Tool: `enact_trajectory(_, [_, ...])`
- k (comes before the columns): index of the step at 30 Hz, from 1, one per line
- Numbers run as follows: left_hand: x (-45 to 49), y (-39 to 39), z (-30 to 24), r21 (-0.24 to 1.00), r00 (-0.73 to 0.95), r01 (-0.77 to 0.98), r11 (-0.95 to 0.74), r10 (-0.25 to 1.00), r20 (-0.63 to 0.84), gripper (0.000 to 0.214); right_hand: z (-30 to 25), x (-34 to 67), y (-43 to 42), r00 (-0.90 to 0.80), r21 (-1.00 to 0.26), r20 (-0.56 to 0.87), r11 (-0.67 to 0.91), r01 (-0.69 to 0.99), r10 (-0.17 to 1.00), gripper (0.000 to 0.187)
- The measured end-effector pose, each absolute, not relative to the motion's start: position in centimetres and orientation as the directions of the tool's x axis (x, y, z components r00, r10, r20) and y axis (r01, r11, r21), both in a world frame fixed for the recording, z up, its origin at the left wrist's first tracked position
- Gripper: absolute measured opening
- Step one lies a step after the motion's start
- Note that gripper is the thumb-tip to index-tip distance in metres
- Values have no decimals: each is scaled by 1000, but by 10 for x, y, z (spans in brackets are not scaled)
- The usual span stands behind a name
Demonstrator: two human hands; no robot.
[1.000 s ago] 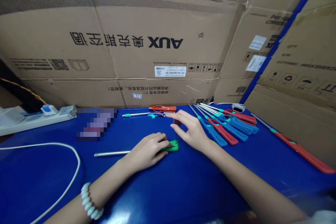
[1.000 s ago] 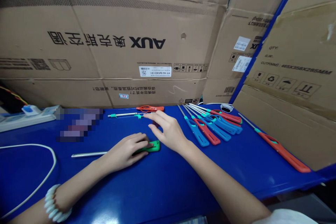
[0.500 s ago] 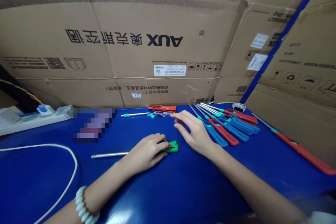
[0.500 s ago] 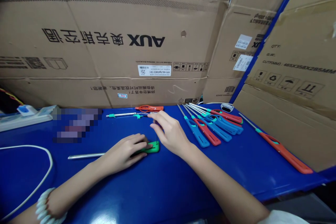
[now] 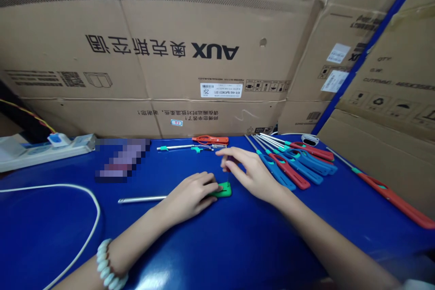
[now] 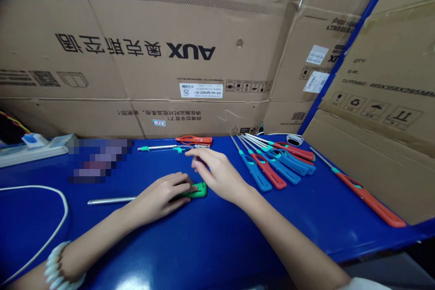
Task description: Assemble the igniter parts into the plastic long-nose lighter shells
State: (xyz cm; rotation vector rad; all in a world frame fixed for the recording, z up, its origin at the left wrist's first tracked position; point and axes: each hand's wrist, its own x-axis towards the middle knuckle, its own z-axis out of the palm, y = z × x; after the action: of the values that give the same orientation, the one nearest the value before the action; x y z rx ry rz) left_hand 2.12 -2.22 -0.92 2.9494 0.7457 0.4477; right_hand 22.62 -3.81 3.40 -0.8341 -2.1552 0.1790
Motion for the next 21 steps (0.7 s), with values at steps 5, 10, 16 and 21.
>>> enact_trajectory(5, [21, -22, -10, 157, 839, 449, -879, 476, 264, 15, 35, 232, -37, -496, -170, 669, 764, 622, 553, 20])
enact_trajectory(10, [21, -21, -11, 167, 837, 446, -879, 476, 270, 15, 43, 232, -40, -552, -400, 542, 772, 493, 634, 34])
enact_trajectory(16, [21, -20, -12, 141, 839, 451, -881, 473, 270, 14, 38, 228, -36, -487, -333, 603, 754, 566, 632, 10])
enact_trajectory(21, [21, -21, -11, 167, 839, 440, -882, 470, 273, 16, 49, 234, -30, -560, -438, 503, 752, 492, 659, 23])
